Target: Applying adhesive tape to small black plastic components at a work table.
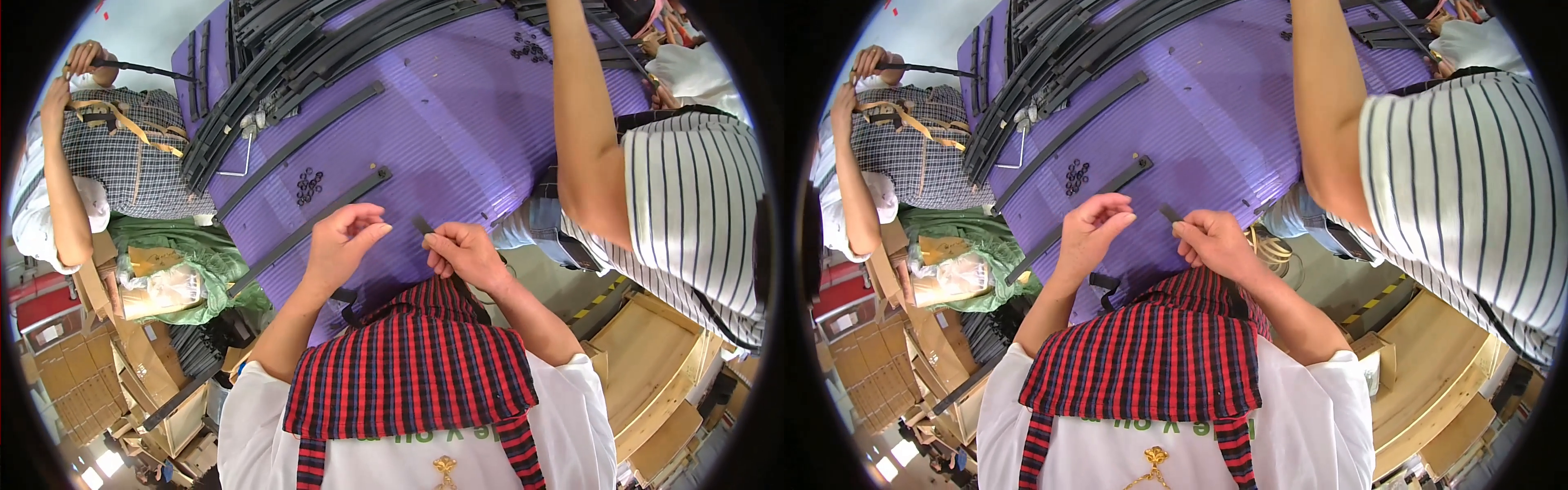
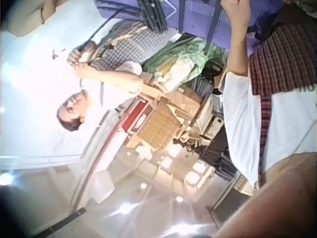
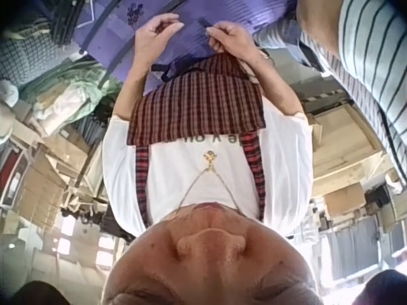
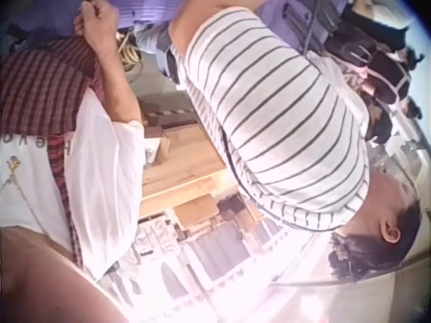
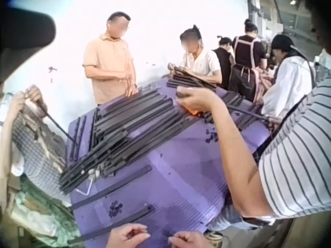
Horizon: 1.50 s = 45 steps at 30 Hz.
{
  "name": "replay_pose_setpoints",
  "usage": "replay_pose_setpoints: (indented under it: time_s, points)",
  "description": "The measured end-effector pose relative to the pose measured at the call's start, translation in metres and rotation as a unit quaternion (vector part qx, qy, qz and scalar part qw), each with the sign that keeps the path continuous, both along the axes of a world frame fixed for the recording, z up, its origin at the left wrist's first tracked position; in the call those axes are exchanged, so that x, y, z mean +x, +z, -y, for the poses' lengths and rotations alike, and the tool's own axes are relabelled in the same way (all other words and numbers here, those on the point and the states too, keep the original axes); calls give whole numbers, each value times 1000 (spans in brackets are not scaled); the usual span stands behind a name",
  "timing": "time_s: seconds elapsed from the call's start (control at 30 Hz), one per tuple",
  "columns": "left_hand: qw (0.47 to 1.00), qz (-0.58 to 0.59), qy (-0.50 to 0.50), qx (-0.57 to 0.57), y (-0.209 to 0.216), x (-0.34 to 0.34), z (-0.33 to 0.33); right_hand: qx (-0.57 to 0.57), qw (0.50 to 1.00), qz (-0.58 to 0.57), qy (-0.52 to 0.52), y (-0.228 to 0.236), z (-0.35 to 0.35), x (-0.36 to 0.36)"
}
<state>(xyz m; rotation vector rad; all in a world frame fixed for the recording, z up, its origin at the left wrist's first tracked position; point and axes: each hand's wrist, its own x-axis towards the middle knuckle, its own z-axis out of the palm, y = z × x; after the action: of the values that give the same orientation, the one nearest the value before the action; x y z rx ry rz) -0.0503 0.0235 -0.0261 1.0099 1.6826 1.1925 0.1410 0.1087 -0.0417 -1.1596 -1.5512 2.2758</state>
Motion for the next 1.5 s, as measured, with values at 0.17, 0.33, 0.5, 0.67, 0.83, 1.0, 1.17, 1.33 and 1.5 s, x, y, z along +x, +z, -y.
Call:
replay_pose_setpoints:
  time_s: [0.17,0.33,0.5,0.67,0.83,1.0,1.17,1.33,1.5]
  points:
    - [995,42,-70,-49,-11,-11,-22,17,1000,26,2,-6,-1,-21]
    - [991,26,-104,-78,-24,-23,-28,19,998,58,3,-6,2,-32]
    - [988,-55,-126,-72,-34,-32,-31,25,998,53,-16,-18,5,-47]
    - [980,-158,-121,0,-51,-49,-51,22,996,46,-66,-43,-5,-69]
    - [979,-166,-109,42,-73,-64,-70,26,992,76,-100,-52,-18,-88]
    - [982,-157,-104,4,-81,-66,-76,23,988,120,-94,-58,-22,-95]
    - [981,-134,-114,-78,-81,-67,-80,10,984,152,-94,-56,-24,-98]
    - [982,-129,-113,-83,-84,-69,-84,9,982,164,-97,-57,-27,-100]
    - [983,-119,-109,-83,-90,-70,-85,9,981,165,-104,-58,-28,-101]
